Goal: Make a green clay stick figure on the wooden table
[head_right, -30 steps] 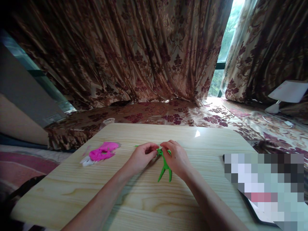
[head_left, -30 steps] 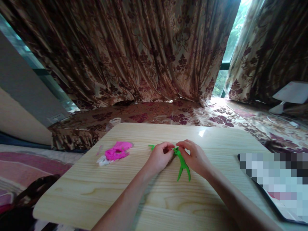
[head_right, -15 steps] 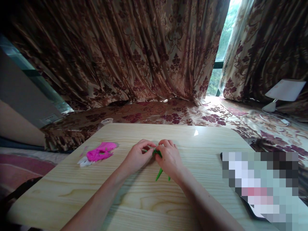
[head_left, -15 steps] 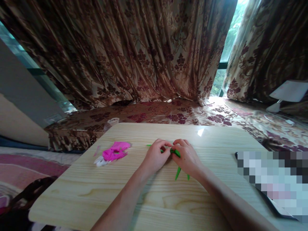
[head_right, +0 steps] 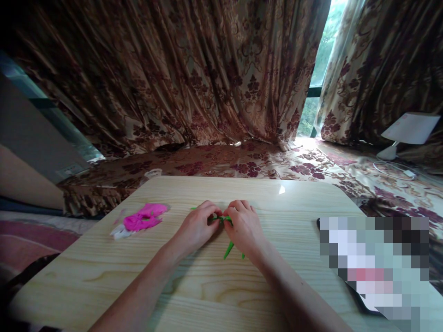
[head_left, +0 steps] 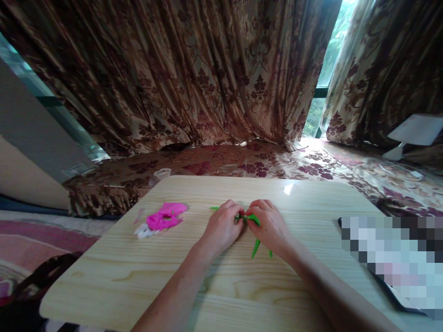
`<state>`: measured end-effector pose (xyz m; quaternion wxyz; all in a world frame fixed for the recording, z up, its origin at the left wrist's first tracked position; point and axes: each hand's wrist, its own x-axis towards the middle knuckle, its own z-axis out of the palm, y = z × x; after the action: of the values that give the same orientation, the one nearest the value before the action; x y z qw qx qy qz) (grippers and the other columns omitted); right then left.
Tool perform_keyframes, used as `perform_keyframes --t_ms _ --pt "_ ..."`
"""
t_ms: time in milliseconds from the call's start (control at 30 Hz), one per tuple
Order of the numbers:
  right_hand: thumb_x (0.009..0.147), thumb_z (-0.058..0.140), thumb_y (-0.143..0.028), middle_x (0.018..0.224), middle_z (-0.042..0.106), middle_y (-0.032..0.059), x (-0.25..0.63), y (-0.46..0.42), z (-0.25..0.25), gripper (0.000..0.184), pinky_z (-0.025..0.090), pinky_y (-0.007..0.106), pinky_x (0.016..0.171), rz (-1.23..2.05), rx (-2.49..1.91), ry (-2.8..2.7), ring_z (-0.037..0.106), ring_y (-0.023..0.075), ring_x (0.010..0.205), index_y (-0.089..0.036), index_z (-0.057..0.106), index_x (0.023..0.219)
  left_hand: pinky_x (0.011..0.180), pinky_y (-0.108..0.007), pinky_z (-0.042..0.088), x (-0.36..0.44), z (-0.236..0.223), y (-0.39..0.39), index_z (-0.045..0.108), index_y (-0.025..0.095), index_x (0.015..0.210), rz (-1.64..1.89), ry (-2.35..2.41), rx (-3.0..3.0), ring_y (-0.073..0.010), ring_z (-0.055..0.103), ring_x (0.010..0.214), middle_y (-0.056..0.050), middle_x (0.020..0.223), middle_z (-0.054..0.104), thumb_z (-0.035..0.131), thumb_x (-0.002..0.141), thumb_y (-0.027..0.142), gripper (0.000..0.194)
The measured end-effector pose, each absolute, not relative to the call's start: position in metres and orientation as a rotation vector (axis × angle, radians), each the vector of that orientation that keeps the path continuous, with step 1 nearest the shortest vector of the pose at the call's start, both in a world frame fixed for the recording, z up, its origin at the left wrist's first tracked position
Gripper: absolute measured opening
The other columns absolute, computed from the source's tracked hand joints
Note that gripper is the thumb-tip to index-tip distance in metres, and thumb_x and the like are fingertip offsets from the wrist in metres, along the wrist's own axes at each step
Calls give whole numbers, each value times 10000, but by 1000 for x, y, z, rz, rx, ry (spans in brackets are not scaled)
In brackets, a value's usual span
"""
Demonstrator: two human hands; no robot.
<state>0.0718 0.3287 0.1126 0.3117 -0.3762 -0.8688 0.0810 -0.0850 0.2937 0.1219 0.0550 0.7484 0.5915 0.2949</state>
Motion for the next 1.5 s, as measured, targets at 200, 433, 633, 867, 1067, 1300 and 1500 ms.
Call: perform_keyframes --t_ms 200,433,633,867,1067,1300,1500 --pt "723 605 -149 967 557 47 72 329 112 151 391 355 820 205 -1004 -2301 464 212 946 -220 635 852 651 -249 370 -85 121 292 599 223 806 791 1869 2321 -155 508 785 -19 828 533 508 760 243 103" --pt "732 599 -164 1038 529 49 74 327 113 142 385 363 832 155 -999 -2309 448 221 987 -236 656 841 639 -248 360 -87 119 296 605 209 763 845 1875 2240 -146 515 725 -18 784 569 488 761 221 118" --pt "722 609 -170 1060 522 51 72 326 115 147 383 364 832 111 -1001 -2302 443 225 991 -229 647 852 614 -234 364 -86 117 299 599 194 748 988 1710 2063 -130 520 659 1 704 598 460 758 194 139" --pt "728 612 -185 1035 534 45 71 327 115 110 383 351 831 78 -1007 -2289 452 215 973 -215 634 831 652 -238 393 -86 118 302 610 174 713 1101 1566 1935 -133 544 694 -4 715 616 462 740 184 151" --pt "757 587 -191 997 544 43 70 327 116 90 389 339 814 78 -994 -2290 464 207 946 -218 632 829 629 -245 425 -86 113 305 612 160 742 1203 1536 1713 -135 564 664 -13 709 629 507 711 209 120" --pt "763 580 -192 977 548 54 71 325 116 90 397 349 798 79 -981 -2285 470 217 936 -221 635 827 635 -250 449 -87 118 306 611 143 745 1291 1531 1537 -133 576 649 -17 690 626 567 662 209 115" --pt "748 599 -194 961 553 58 71 324 118 87 400 358 798 86 -971 -2280 473 219 927 -215 628 827 598 -230 443 -91 117 308 603 149 753 1315 1493 1481 -113 558 603 1 661 608 566 673 231 120"
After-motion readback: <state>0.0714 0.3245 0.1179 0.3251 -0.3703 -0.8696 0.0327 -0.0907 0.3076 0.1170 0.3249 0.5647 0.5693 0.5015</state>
